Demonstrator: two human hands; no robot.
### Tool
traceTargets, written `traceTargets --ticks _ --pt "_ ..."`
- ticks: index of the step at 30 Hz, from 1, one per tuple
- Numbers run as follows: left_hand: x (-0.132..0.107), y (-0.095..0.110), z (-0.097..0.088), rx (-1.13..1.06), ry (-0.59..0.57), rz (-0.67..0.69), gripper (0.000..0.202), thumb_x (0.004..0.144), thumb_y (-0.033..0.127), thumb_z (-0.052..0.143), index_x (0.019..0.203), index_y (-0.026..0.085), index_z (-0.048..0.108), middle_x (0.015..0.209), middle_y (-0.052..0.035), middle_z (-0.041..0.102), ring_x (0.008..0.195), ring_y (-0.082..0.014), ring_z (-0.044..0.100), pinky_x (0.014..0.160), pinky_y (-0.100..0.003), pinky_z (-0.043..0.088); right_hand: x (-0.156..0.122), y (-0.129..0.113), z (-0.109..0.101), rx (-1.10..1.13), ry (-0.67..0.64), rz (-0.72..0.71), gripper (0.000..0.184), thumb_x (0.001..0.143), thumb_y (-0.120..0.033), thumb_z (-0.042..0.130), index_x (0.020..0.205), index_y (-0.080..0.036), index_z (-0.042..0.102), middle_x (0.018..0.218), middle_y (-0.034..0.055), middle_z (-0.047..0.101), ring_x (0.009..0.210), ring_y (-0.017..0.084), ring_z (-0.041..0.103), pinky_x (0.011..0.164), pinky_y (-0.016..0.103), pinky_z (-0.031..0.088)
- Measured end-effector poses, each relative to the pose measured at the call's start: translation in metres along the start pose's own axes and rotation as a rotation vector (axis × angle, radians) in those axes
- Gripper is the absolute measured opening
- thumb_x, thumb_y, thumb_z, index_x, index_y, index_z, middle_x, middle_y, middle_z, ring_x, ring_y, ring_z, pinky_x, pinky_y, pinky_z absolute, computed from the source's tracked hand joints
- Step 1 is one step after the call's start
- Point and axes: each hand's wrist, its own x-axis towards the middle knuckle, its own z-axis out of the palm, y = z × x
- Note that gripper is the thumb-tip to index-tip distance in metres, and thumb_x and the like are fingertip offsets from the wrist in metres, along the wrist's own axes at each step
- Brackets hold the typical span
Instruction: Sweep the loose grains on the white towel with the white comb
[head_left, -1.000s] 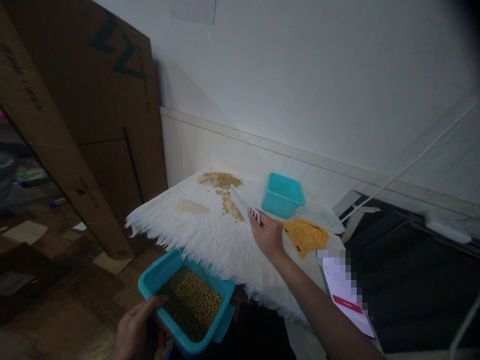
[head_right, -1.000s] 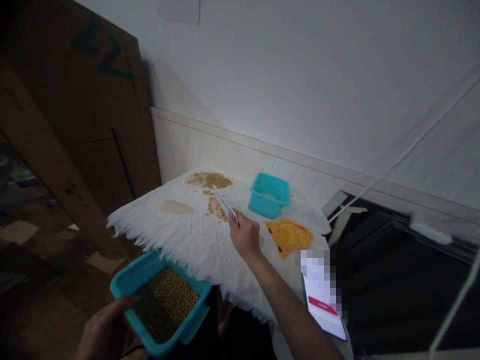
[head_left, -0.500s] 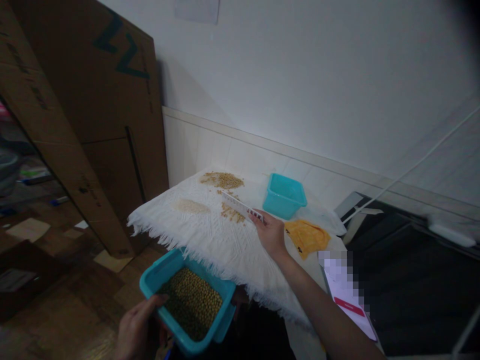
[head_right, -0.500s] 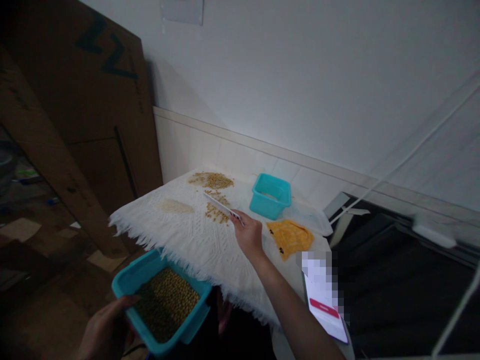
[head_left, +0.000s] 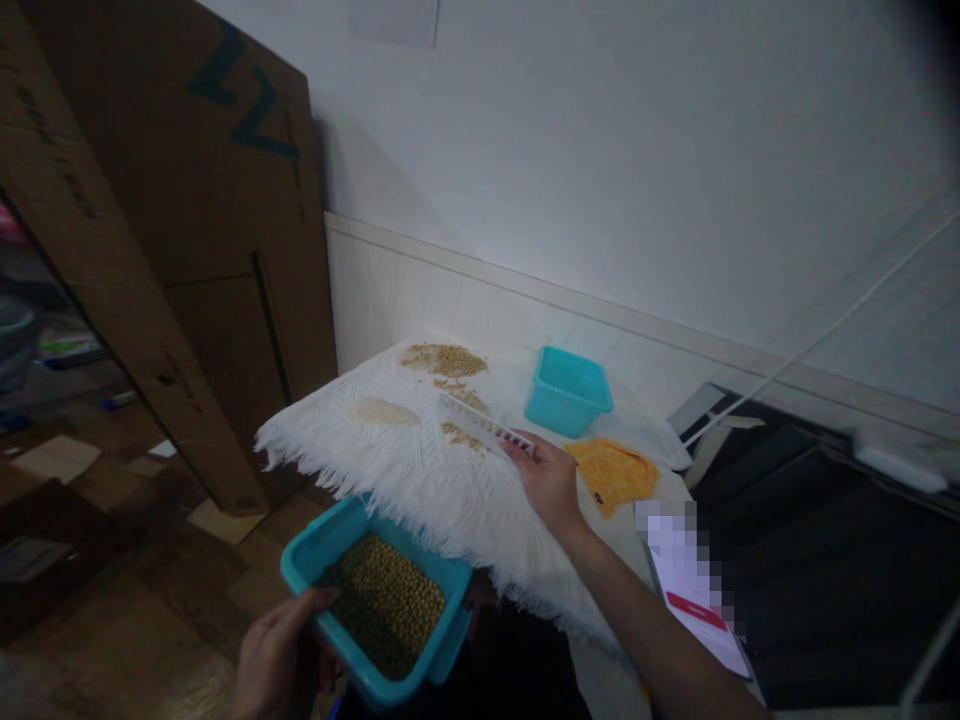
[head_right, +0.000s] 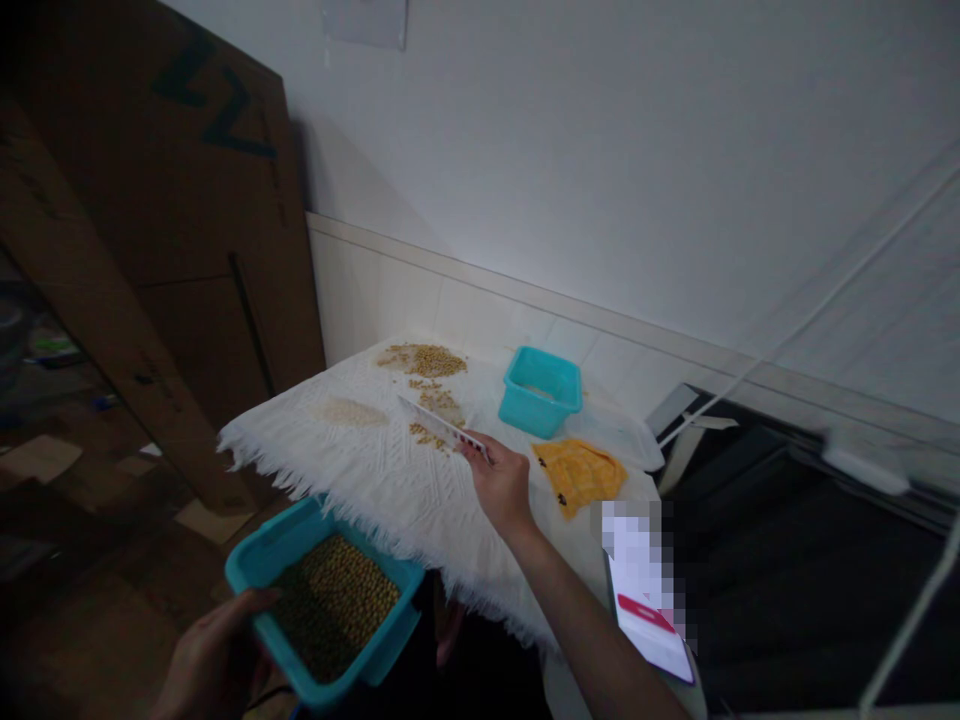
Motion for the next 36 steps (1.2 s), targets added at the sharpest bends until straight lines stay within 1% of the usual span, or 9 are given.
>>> traceTargets --ticks 4,7,10,14,19,26,28,32,36 --pt "-0.005 0.004 0.004 0.001 -0.013 0.009 0.047 0.058 0.055 0.089 0.034 0.026 0.061 0.032 -0.0013 0.05 0.028 -0.0143 0.041 0.034 -0.029 0.035 0.009 0.002 -0.014 -0.084 0.095 -0.016 0.046 0.095 -0.065 0.076 0.104 -0.024 0.095 0.097 0.0087 0.093 0.084 0.032 0.088 0.079 0.039 0.07" --pt "-0.008 0.009 0.006 0.011 -0.01 0.008 0.044 0.054 0.054 0.089 0.034 0.025 0.062 0.031 -0.0021 0.05 0.028 -0.0144 0.041 0.033 -0.029 0.034 0.011 0.006 -0.024 -0.181 0.144 -0.02 0.049 0.095 -0.068 0.073 0.1 -0.025 0.095 0.097 0.0105 0.093 0.084 0.034 0.089 0.08 0.041 0.069" --pt "-0.008 0.012 0.007 0.022 -0.014 -0.01 0.044 0.051 0.054 0.09 0.033 0.025 0.062 0.032 -0.0027 0.051 0.028 -0.0146 0.042 0.033 -0.029 0.035 0.007 0.01 -0.029 -0.21 0.127 -0.013 0.05 0.096 -0.068 0.072 0.101 -0.024 0.095 0.096 0.0106 0.093 0.083 0.034 0.089 0.077 0.04 0.069" --pt "-0.007 0.012 0.006 0.043 -0.016 -0.03 0.044 0.047 0.055 0.091 0.032 0.025 0.063 0.032 -0.0038 0.052 0.029 -0.0151 0.043 0.033 -0.03 0.036 -0.002 0.008 -0.03 -0.168 0.085 0.008 0.049 0.096 -0.068 0.073 0.103 -0.024 0.095 0.096 0.0093 0.093 0.084 0.033 0.089 0.075 0.039 0.069" --pt "-0.003 0.002 0.001 0.032 0.01 0.008 0.047 0.053 0.056 0.09 0.032 0.025 0.061 0.031 -0.0028 0.049 0.029 -0.0133 0.04 0.034 -0.028 0.034 -0.011 0.0 -0.03 -0.117 0.076 0.028 0.047 0.095 -0.066 0.077 0.102 -0.023 0.095 0.089 0.0084 0.092 0.076 0.031 0.087 0.07 0.037 0.068" --pt "0.002 -0.009 -0.003 0.015 0.01 0.002 0.049 0.06 0.056 0.091 0.036 0.025 0.062 0.033 -0.0018 0.051 0.03 -0.0133 0.041 0.034 -0.027 0.032 -0.029 -0.009 -0.032 -0.101 0.049 0.023 0.038 0.097 -0.055 0.077 0.104 -0.023 0.096 0.089 0.0077 0.092 0.07 0.027 0.085 0.063 0.033 0.067" --pt "0.0 -0.007 -0.002 0.024 0.001 0.006 0.049 0.061 0.056 0.09 0.036 0.025 0.062 0.033 -0.0021 0.051 0.03 -0.0131 0.041 0.034 -0.027 0.032 -0.034 -0.011 -0.033 -0.089 0.025 0.015 0.034 0.098 -0.052 0.077 0.105 -0.024 0.096 0.092 0.0073 0.092 0.072 0.027 0.086 0.064 0.032 0.068" --pt "-0.004 -0.001 0.001 0.018 -0.005 0.0 0.046 0.058 0.054 0.089 0.035 0.025 0.061 0.033 -0.0027 0.051 0.03 -0.0137 0.041 0.034 -0.028 0.034 -0.039 -0.016 -0.039 -0.094 0.026 -0.026 0.029 0.099 -0.049 0.078 0.105 -0.026 0.096 0.095 0.0062 0.093 0.076 0.026 0.088 0.073 0.033 0.071" --pt "-0.004 -0.003 0.002 0.01 -0.005 -0.001 0.048 0.06 0.055 0.087 0.033 0.026 0.06 0.031 -0.0029 0.05 0.028 -0.0136 0.039 0.034 -0.03 0.035 -0.043 -0.018 -0.047 -0.15 0.059 -0.061 0.03 0.1 -0.049 0.078 0.103 -0.026 0.097 0.087 0.0054 0.092 0.068 0.025 0.086 0.07 0.031 0.071"
